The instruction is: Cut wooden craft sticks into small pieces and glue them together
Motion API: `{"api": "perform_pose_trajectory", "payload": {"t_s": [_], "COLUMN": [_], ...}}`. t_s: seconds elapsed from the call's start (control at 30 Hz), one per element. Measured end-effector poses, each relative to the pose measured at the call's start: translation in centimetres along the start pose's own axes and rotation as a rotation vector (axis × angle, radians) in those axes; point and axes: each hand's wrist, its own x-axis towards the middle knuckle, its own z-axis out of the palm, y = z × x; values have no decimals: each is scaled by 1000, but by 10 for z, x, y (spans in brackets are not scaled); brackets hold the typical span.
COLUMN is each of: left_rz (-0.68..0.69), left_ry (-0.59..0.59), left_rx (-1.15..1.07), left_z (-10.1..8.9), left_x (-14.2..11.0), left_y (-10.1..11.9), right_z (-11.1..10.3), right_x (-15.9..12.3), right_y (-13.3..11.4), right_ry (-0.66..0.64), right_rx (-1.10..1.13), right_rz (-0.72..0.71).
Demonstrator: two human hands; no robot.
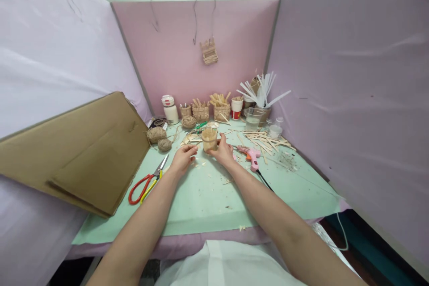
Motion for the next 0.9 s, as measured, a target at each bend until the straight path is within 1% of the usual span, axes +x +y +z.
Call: {"api": "perform_pose_trajectory", "payload": {"t_s": [0.17,0.43,0.63,0.77,0.9], "left_rz": [40,163,272,340,389], "left_ry": [-4,-6,-18,-41,-73], "left_rx": [-12,8,38,100,171], "left_z": [2,14,18,15,11], "left_x": [5,26,28,30,36], "left_y": [-6,-19,-15,-10,-10], "right_z": [-5,-9,-11,-12,-12], "right_x": [1,0,-1,-1,0], "right_y": [3,6,8,10,12], "right_ry": [-13,-48,-49,-67,-92], "right_rx": [3,7,4,10,18], "right_rz": [5,-27,-44,-59,-70]}}
